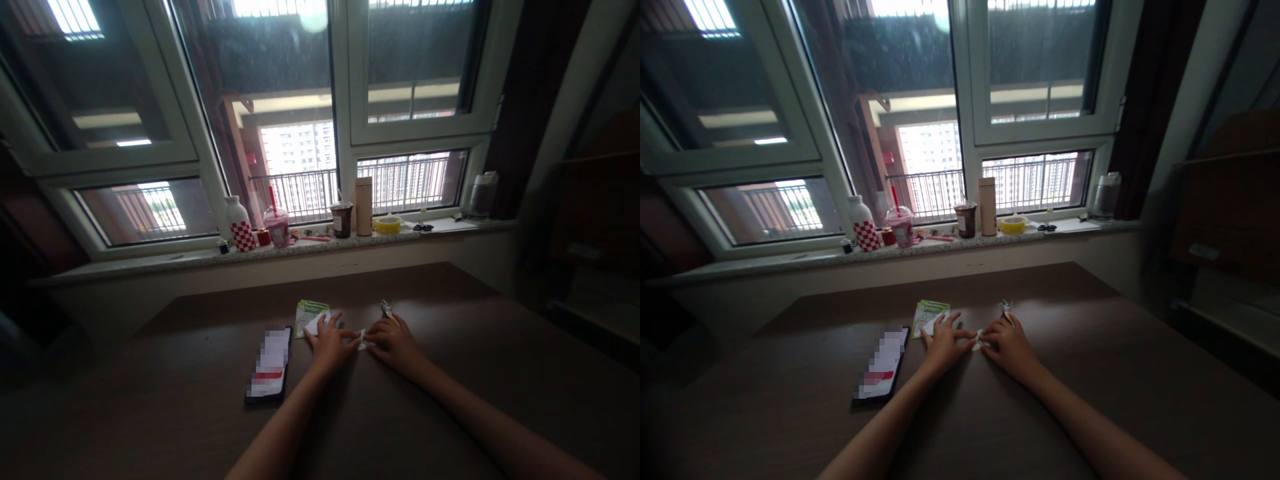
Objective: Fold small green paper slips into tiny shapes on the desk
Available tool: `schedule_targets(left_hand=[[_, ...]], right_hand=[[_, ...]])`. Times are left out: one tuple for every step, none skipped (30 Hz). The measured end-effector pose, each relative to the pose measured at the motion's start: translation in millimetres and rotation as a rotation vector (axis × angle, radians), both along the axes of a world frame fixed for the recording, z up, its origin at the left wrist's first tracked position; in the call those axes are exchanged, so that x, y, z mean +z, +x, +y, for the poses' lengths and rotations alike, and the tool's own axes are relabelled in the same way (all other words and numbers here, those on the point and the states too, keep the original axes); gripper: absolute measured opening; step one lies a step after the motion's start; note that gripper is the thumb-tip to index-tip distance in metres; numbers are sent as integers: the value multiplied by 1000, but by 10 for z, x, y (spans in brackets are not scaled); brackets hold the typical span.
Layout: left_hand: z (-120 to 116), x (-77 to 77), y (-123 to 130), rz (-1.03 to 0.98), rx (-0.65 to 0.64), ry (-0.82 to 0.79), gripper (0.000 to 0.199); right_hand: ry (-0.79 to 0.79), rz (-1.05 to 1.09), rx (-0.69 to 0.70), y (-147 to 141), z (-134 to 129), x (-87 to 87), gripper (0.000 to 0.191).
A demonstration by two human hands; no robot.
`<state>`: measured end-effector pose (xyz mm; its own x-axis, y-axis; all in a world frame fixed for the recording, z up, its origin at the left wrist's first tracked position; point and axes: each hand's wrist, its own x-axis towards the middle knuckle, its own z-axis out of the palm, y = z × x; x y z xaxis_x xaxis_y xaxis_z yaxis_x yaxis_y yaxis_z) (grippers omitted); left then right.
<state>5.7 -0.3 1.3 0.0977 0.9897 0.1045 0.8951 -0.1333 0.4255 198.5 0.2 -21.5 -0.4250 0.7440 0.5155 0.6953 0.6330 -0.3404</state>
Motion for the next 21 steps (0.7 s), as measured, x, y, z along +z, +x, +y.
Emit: schedule_targets(left_hand=[[-4,-3,0,0,-2,1,19],[-7,-4,-2,1,-5,1,19],[-10,-1,-4,4,-9,1,19],[-13,4,-7,9,-13,-1,20],[-17,12,-9,15,-16,-8,20],[-21,21,-11,23,-18,-15,20],[-26,32,-13,33,-20,-24,21],[-31,43,-15,45,-22,-33,22],[-37,54,-16,56,-23,-41,23],[-43,62,-16,66,-25,-44,23],[-48,68,-17,73,-26,-45,24],[-53,71,-17,76,-25,-43,24],[-55,72,-16,77,-21,-41,24],[-57,69,-16,77,-16,-39,25],[-56,64,-15,75,-11,-38,25],[-55,58,-15,74,-7,-38,25],[-52,52,-15,72,-3,-37,26],[-49,46,-15,69,-2,-35,26],[-46,41,-16,66,-2,-33,25],[-43,37,-17,63,-2,-30,24],[-41,35,-17,60,-2,-27,23]], right_hand=[[2,-10,-1,5,0,3,13],[2,-20,-2,7,1,5,13],[2,-30,-3,6,3,6,13],[4,-40,-4,5,5,6,13],[6,-48,-6,2,6,5,13],[9,-55,-8,0,6,4,13],[10,-62,-8,-2,5,3,14],[8,-68,-6,-3,2,3,14],[4,-73,-4,-3,0,3,15],[-1,-78,0,-3,-2,5,15],[-8,-84,6,0,-2,8,16],[-13,-90,11,3,0,12,17],[-15,-94,15,9,4,17,17],[-17,-97,20,16,10,21,17],[-17,-99,26,24,19,25,18],[-18,-100,34,33,28,28,18],[-21,-100,43,42,38,29,18],[-28,-100,53,50,47,29,19],[-38,-101,61,57,54,28,20],[-50,-102,65,63,58,27,21],[-61,-101,66,66,61,26,22]])
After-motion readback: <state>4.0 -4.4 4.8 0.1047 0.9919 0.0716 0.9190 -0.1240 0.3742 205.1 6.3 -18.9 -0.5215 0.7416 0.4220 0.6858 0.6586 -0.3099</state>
